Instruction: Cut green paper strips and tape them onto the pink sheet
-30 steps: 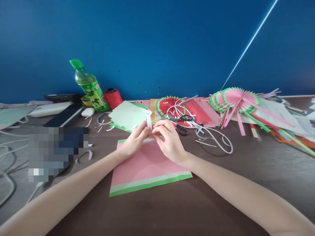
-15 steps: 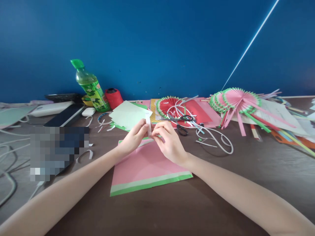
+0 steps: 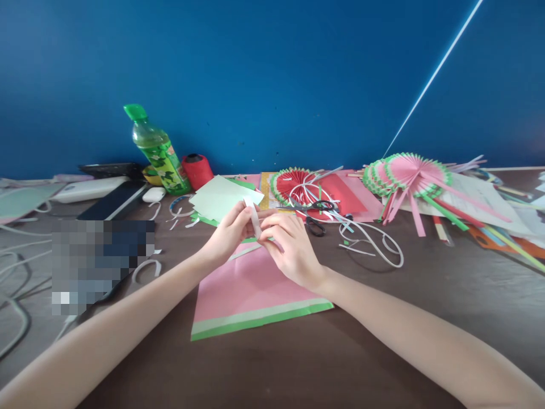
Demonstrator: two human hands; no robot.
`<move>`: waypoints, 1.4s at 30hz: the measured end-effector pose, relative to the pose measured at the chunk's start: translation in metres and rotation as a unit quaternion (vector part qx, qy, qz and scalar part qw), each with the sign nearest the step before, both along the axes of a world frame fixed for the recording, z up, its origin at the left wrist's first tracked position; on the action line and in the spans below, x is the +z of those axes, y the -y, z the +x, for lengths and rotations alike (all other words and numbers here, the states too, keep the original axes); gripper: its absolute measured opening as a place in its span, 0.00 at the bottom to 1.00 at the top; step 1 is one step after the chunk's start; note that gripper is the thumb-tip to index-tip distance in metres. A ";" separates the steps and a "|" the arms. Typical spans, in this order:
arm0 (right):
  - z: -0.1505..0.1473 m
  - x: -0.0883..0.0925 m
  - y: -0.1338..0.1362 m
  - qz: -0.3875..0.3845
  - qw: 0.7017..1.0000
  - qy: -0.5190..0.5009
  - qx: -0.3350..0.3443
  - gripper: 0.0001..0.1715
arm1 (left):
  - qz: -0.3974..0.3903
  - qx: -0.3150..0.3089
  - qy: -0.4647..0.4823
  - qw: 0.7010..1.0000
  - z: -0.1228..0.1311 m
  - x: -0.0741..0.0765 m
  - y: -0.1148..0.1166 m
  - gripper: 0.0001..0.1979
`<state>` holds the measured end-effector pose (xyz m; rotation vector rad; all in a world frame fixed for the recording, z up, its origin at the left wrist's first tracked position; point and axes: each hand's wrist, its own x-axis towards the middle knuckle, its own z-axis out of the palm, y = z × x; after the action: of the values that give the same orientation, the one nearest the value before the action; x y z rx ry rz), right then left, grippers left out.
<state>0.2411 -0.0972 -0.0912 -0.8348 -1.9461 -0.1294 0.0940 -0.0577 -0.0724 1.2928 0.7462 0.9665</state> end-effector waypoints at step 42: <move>-0.002 0.004 0.008 -0.022 0.997 -0.002 0.070 0.10 | -0.008 -0.040 -0.010 0.999 -0.022 0.014 -0.022 0.12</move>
<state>0.2386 -0.1051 -0.0872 -0.7242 -2.0021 -0.0015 0.0718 -0.0359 -0.0585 1.3111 0.7114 0.8830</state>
